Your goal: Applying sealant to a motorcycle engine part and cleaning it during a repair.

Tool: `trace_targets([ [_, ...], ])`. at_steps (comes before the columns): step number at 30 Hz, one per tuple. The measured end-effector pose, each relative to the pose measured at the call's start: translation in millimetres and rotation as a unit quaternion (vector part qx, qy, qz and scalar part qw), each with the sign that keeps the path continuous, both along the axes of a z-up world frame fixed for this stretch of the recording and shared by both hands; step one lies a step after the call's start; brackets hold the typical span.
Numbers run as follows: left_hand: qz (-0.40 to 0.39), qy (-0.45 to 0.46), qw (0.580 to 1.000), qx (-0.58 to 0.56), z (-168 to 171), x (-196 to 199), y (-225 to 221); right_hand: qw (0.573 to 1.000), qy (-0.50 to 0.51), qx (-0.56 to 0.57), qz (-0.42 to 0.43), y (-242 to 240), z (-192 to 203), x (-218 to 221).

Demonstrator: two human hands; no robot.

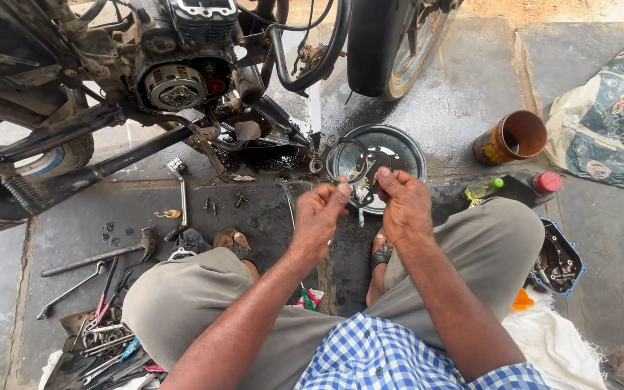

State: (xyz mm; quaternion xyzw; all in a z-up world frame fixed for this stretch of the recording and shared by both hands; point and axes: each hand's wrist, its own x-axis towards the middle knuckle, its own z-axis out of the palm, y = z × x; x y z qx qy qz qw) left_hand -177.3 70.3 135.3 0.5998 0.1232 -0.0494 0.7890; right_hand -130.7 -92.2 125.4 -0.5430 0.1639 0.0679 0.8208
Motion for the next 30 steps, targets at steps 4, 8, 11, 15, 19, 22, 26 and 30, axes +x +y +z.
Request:
trace_targets([
  [4,-0.021,0.004,1.000,-0.022,-28,-9,-19,0.999,-0.007,-0.037,-0.020,2,-8,-2],
  [8,-0.010,-0.001,1.000,-0.018,-28,-7,-22,0.994,-0.016,-0.105,0.016,5,0,-13],
  [11,0.014,0.016,1.000,0.016,-22,-4,-19,0.989,-0.034,-0.131,0.053,14,3,-25],
  [15,0.009,0.004,1.000,0.026,-20,-4,-19,0.991,-0.058,-0.101,0.061,14,-1,-31],
  [19,-0.014,0.003,0.994,0.110,0,-7,-14,0.994,-0.054,-0.082,0.054,9,0,-23],
  [22,-0.034,-0.014,0.978,0.207,8,-8,-12,0.991,-0.048,-0.115,0.049,0,-1,-12],
  [26,-0.065,-0.006,0.974,0.216,13,-9,-4,0.997,-0.043,-0.053,0.037,-10,-12,4],
  [30,-0.084,0.037,0.977,0.195,20,-3,9,0.999,-0.024,-0.002,0.022,-11,-8,8],
])
